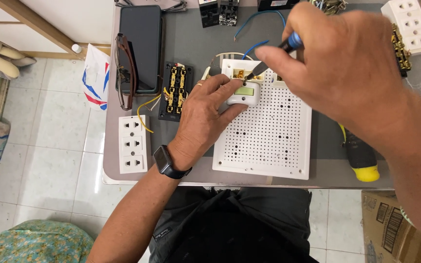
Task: The person uses a screwdriver to tighten screws on a white electrical socket mounted on a perforated board. They manipulate the socket and wires while working at a table.
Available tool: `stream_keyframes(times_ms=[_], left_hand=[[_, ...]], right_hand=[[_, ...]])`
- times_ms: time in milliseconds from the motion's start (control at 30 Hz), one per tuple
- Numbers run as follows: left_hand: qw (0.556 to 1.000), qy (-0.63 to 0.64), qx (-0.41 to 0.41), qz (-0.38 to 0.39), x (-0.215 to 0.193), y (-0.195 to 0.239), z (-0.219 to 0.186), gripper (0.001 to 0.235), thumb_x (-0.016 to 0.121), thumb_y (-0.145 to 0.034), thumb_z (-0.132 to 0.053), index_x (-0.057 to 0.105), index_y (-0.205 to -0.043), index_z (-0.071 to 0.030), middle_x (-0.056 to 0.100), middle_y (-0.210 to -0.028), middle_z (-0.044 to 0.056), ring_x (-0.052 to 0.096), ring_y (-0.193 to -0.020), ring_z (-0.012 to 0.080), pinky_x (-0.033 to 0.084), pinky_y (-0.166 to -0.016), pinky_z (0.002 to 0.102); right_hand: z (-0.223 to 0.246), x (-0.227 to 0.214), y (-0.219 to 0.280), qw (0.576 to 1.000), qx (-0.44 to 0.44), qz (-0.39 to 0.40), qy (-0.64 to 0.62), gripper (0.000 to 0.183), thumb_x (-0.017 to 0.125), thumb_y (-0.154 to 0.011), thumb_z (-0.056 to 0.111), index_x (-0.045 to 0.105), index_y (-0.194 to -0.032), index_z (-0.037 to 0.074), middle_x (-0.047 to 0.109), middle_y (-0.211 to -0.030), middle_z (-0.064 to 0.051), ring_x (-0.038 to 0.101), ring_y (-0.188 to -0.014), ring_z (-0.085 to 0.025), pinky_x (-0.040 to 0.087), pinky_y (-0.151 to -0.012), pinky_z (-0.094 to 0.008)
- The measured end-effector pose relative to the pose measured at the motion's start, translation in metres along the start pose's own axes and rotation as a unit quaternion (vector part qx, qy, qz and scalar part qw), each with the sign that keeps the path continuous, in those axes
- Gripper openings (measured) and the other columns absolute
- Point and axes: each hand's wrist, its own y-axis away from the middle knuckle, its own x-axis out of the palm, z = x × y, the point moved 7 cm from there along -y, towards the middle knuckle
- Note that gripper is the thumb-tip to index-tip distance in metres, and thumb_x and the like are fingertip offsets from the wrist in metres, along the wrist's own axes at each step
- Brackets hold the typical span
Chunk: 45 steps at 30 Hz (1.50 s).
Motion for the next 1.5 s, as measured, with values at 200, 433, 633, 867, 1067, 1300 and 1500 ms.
stream_keyframes(times_ms=[200, 433, 633, 867, 1067, 1300, 1500], left_hand=[[1.000, -0.005, 0.014, -0.002, -0.001, 0.000, -0.003, 0.043, 0.078, -0.090, -0.025, 0.058, -0.128, -0.017, 0.058, -0.119, 0.009, 0.060, -0.100, 0.0294, 0.050, -0.084, 0.041], [1.000, 0.004, 0.003, -0.002, -0.002, -0.001, -0.002, 0.043, 0.078, -0.089, -0.024, 0.059, -0.127, -0.016, 0.058, -0.119, 0.008, 0.058, -0.096, 0.0295, 0.050, -0.082, 0.041], [1.000, 0.000, 0.008, 0.004, -0.001, -0.002, -0.004, 0.042, 0.079, -0.089, -0.023, 0.060, -0.125, -0.016, 0.057, -0.118, 0.009, 0.058, -0.095, 0.0293, 0.050, -0.083, 0.041], [1.000, -0.006, -0.003, -0.003, -0.002, -0.001, -0.002, 0.043, 0.078, -0.088, -0.026, 0.061, -0.127, -0.015, 0.059, -0.117, 0.008, 0.058, -0.097, 0.0288, 0.049, -0.081, 0.041], [1.000, -0.002, 0.003, 0.000, -0.001, -0.004, -0.005, 0.042, 0.079, -0.087, -0.025, 0.062, -0.124, -0.013, 0.059, -0.113, 0.007, 0.056, -0.095, 0.0297, 0.049, -0.081, 0.042], [1.000, -0.025, 0.003, -0.005, -0.002, -0.003, -0.004, 0.042, 0.080, -0.087, -0.027, 0.063, -0.124, -0.018, 0.060, -0.112, 0.004, 0.057, -0.096, 0.0276, 0.049, -0.080, 0.040], [0.999, -0.027, 0.025, -0.005, 0.001, -0.001, -0.001, 0.042, 0.078, -0.089, -0.028, 0.061, -0.125, -0.014, 0.060, -0.116, 0.006, 0.058, -0.100, 0.0275, 0.048, -0.085, 0.043]], right_hand=[[0.037, -0.021, -0.031, 0.963, -0.076, 0.070, -0.248, 0.018, 0.062, -0.098, 0.003, 0.056, -0.114, 0.001, 0.055, -0.055, -0.007, 0.049, -0.039, -0.021, 0.036, -0.040, -0.036], [0.015, -0.006, -0.041, 0.976, -0.016, -0.002, -0.219, 0.037, 0.083, -0.106, 0.020, 0.058, -0.083, 0.005, 0.056, -0.082, -0.009, 0.050, -0.072, -0.025, 0.040, -0.061, -0.040], [0.017, 0.007, -0.045, 0.948, -0.020, 0.023, -0.316, 0.015, 0.060, -0.092, 0.001, 0.058, -0.107, 0.002, 0.062, -0.103, -0.012, 0.061, -0.085, -0.027, 0.045, -0.077, -0.041], [0.021, -0.008, -0.047, 0.943, 0.021, 0.068, -0.324, 0.016, 0.064, -0.094, 0.005, 0.055, -0.107, 0.001, 0.057, -0.093, -0.010, 0.053, -0.059, -0.018, 0.041, -0.058, -0.036], [0.012, 0.000, -0.038, 0.970, 0.006, -0.002, -0.244, 0.022, 0.078, -0.099, 0.011, 0.058, -0.095, 0.003, 0.058, -0.088, -0.007, 0.053, -0.064, -0.021, 0.041, -0.063, -0.040], [0.018, -0.001, -0.035, 0.968, -0.040, -0.054, -0.241, 0.019, 0.076, -0.095, 0.007, 0.060, -0.103, 0.000, 0.062, -0.099, -0.013, 0.056, -0.087, -0.031, 0.042, -0.075, -0.045], [0.024, -0.012, -0.040, 0.938, -0.016, 0.021, -0.345, 0.020, 0.060, -0.088, -0.004, 0.055, -0.107, -0.003, 0.062, -0.112, -0.013, 0.062, -0.073, -0.021, 0.052, -0.064, -0.031]])
